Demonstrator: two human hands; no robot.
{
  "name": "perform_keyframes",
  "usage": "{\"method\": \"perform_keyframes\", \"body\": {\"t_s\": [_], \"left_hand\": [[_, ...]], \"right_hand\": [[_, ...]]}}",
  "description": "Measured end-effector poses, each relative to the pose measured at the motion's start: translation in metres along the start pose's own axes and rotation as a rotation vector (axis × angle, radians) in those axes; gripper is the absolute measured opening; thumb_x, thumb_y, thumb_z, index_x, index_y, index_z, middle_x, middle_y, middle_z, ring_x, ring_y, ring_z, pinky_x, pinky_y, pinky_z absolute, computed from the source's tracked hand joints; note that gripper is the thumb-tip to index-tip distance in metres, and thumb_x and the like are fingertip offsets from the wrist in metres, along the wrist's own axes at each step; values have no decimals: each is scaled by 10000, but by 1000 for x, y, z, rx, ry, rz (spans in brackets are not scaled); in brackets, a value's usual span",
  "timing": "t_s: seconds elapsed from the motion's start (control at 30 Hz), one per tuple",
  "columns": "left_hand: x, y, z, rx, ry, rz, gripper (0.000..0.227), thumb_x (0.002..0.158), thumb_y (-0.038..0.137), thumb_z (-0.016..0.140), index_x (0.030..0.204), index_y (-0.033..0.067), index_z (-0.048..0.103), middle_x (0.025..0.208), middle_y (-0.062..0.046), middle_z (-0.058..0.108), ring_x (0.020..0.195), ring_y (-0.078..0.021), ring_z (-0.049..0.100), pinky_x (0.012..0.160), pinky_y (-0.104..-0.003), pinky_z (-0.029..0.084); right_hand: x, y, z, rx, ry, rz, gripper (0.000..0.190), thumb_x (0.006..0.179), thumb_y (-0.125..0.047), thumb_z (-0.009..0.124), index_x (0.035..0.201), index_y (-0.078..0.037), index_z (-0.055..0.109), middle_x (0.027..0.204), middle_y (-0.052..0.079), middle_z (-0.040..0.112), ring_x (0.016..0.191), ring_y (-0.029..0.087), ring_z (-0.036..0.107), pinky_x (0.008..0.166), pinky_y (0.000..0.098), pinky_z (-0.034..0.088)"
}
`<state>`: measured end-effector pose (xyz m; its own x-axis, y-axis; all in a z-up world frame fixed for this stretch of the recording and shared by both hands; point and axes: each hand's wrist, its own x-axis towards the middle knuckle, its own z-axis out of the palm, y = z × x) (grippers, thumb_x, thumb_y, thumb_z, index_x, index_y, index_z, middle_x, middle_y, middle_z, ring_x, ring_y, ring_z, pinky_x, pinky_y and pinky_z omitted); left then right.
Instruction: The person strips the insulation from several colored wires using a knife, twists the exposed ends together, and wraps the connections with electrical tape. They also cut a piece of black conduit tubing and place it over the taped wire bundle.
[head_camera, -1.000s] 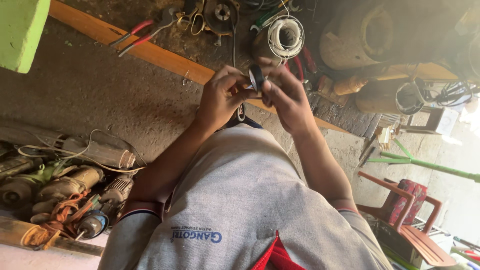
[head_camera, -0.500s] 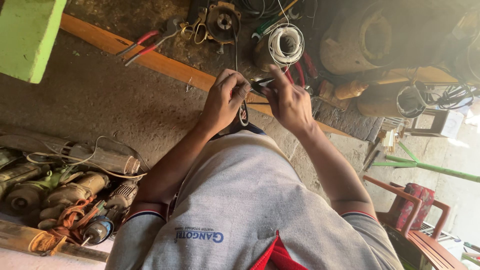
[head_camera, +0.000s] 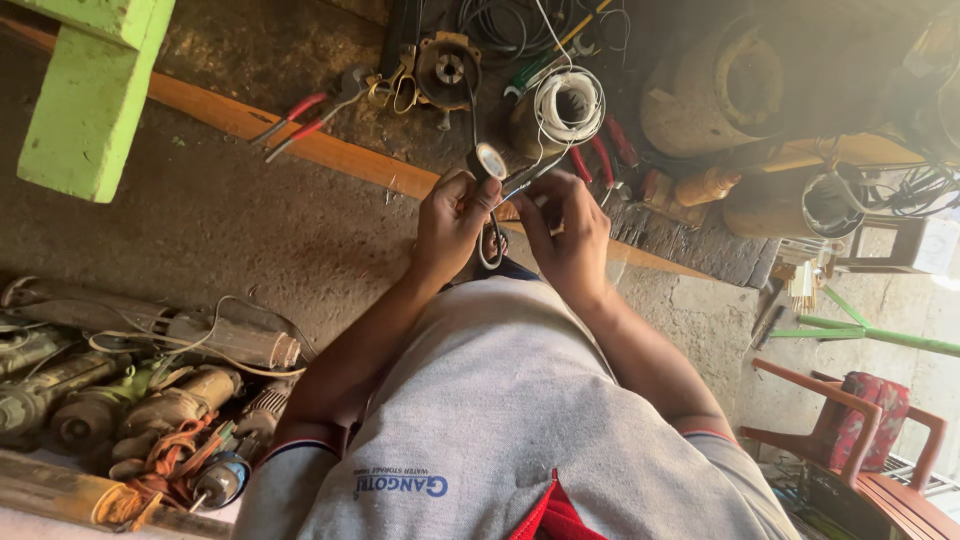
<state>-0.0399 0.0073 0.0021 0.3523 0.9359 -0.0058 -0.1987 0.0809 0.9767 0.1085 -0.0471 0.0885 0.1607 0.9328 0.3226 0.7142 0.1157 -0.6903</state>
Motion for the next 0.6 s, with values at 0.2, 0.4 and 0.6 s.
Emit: {"method": "perform_keyframes", "body": {"t_s": [0.2, 0.4, 0.6], "left_hand": [[-3, 15, 0, 163, -64, 119, 225, 1076, 230, 635, 995, 22, 663, 888, -14, 578, 766, -108, 535, 658, -289, 432], [3, 29, -5, 441, -50, 261, 189, 1071, 197, 625, 1033, 11, 622, 974, -76, 605, 853, -196, 619, 708, -331, 499], [3, 14, -11, 294, -81, 151, 147, 1054, 190, 639, 1063, 45, 661, 1026, -53, 626, 799, -113, 645, 678, -273, 538]], "right_hand": [[-11, 48, 15, 884, -253, 236, 210, 1050, 16, 589, 1137, -68, 418, 1403, 113, 635, 831, 85, 655, 708, 261, 568], [3, 64, 7, -240, -216, -393, 274, 1019, -44, 654, 1198, -48, 446, 1082, 137, 715, 778, 214, 710, 620, 312, 552], [-10, 29, -16, 41, -262, -50, 250, 1068, -54, 630, 1175, -36, 404, 937, 94, 690, 612, 111, 616, 551, 275, 474]]}}
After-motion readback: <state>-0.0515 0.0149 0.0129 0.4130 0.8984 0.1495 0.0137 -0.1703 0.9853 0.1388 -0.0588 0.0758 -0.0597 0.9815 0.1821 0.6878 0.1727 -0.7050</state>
